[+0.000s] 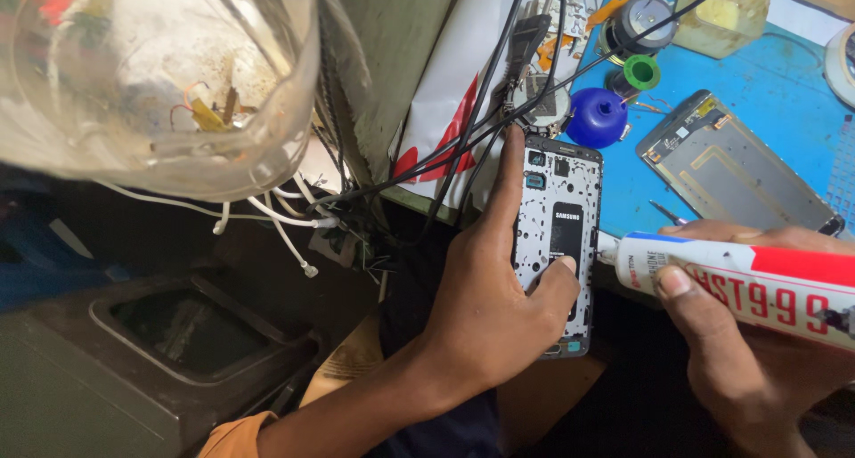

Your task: The person holds a Samsung phone mid-frame chassis, first on their lap and then over a repair bench, and squeezes adhesive from a tube along the edges of the chassis, rotating the frame to reach different sides. The application is still in progress at the end of the clip.

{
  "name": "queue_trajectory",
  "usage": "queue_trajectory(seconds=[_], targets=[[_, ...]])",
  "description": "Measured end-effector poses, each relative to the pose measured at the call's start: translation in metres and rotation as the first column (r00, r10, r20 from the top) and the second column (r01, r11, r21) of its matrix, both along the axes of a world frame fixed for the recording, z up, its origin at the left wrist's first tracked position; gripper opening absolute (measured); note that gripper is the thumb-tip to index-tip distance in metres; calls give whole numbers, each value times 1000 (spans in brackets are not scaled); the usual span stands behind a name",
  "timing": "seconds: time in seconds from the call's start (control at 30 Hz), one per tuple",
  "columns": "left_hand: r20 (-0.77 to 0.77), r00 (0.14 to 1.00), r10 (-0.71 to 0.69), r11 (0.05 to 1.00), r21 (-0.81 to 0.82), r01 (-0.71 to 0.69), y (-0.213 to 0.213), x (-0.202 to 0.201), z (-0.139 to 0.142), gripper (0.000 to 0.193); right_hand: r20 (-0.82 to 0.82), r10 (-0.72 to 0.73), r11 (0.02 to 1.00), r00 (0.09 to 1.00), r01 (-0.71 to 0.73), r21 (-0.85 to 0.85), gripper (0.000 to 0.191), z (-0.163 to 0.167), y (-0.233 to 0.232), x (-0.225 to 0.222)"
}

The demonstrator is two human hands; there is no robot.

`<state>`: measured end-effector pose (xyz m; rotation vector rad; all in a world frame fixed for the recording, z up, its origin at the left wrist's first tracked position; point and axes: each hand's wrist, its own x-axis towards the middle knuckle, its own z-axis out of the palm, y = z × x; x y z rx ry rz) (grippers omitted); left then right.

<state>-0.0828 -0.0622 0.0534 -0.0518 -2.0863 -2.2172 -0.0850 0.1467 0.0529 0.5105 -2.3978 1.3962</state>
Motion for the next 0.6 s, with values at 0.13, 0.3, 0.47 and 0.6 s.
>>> queue_trajectory(seconds=[0.13,0.3,0.47,0.6], targets=[[-7,1000,3,1000,12,-3,0,0,0,97,35,-4,995,999,8,-99,34,-5,4,5],[2,1000,1,1000,16,-1,0,1,-1,97,48,-1,999,999,2,-33,31,-6,7,9],[-24,1000,6,1000,2,-5,1,1,-1,97,19,9,993,1000,-7,-122,34,-7,4,5],[-18,1000,4,1000,-6,-4,1,2,-1,97,75,-13,995,997,21,-99,36,-1,1,9]])
